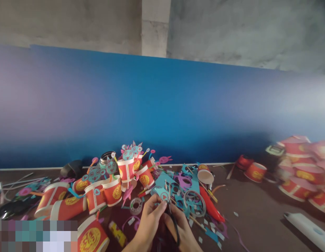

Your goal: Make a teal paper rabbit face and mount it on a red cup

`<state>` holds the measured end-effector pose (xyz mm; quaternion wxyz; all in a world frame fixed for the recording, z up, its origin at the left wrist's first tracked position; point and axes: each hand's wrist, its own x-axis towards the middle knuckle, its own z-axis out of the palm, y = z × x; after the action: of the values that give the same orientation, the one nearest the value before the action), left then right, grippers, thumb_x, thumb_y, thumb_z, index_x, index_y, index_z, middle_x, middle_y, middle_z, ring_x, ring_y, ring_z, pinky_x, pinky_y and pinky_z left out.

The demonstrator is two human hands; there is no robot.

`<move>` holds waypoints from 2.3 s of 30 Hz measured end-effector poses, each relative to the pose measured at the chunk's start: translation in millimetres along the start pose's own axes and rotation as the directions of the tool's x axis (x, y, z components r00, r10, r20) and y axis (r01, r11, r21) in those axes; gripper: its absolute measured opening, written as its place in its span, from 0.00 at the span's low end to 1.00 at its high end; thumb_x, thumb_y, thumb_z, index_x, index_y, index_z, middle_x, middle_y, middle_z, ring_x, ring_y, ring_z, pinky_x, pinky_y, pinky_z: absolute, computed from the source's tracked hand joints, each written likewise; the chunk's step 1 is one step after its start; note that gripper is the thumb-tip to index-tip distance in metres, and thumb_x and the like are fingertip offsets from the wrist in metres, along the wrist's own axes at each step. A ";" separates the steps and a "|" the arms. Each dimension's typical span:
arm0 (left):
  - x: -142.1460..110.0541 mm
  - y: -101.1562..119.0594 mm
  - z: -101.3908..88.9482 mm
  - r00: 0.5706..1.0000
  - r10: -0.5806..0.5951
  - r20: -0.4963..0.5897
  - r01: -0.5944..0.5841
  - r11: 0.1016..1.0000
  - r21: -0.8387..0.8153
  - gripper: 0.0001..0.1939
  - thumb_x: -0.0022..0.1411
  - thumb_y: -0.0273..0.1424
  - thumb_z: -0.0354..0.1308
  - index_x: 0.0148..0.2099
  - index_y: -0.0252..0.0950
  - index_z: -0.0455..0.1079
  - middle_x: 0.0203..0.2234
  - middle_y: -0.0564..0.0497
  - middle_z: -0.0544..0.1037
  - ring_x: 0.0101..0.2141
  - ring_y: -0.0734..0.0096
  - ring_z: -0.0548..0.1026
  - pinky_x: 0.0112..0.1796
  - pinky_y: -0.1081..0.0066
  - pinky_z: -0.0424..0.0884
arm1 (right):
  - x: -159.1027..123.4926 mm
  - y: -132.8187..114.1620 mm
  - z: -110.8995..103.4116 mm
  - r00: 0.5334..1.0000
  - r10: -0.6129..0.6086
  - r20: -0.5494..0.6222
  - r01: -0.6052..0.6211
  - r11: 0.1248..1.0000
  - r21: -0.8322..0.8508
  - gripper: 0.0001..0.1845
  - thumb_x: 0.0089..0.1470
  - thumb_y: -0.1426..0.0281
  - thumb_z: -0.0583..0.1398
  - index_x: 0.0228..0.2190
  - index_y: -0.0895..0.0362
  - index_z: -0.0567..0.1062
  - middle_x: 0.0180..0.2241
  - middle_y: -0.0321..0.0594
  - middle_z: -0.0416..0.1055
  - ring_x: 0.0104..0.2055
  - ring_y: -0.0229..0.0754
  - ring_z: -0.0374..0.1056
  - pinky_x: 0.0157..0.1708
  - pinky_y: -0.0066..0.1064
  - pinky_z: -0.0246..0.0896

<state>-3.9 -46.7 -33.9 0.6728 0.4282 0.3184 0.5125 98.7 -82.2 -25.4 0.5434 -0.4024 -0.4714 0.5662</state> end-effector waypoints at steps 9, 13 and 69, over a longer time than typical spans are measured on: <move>4.9 -4.7 -4.5 0.998 0.053 0.020 -0.055 0.996 0.075 0.14 0.52 0.39 0.62 0.26 0.34 0.65 0.21 0.57 0.66 0.25 0.76 0.62 0.30 0.75 0.58 | 2.8 9.2 -3.6 1.000 0.000 -0.001 0.000 0.999 0.036 0.20 0.42 0.57 0.67 0.32 0.58 0.75 0.24 0.36 0.70 0.26 0.38 0.64 0.25 0.26 0.60; 4.5 -4.1 -3.6 0.997 0.072 0.019 -0.074 0.993 0.088 0.13 0.55 0.39 0.59 0.28 0.35 0.65 0.22 0.57 0.67 0.26 0.75 0.63 0.31 0.75 0.59 | 3.8 10.7 -2.5 1.000 0.000 -0.014 0.001 0.999 0.042 0.19 0.40 0.57 0.67 0.29 0.59 0.75 0.24 0.36 0.69 0.26 0.38 0.63 0.23 0.24 0.58; 14.9 11.4 -15.4 0.959 0.274 0.074 -0.272 0.812 0.516 0.09 0.56 0.35 0.54 0.26 0.37 0.67 0.26 0.51 0.69 0.33 0.64 0.65 0.38 0.69 0.61 | 5.5 10.2 -8.9 1.000 0.011 0.027 -0.006 0.982 -0.188 0.25 0.43 0.49 0.61 0.20 0.57 0.64 0.14 0.27 0.54 0.16 0.30 0.48 0.15 0.22 0.44</move>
<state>-17.9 -27.3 -30.1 0.4502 0.6345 0.3818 0.4989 104.4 -75.5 -37.1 0.4941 -0.4459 -0.5285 0.5269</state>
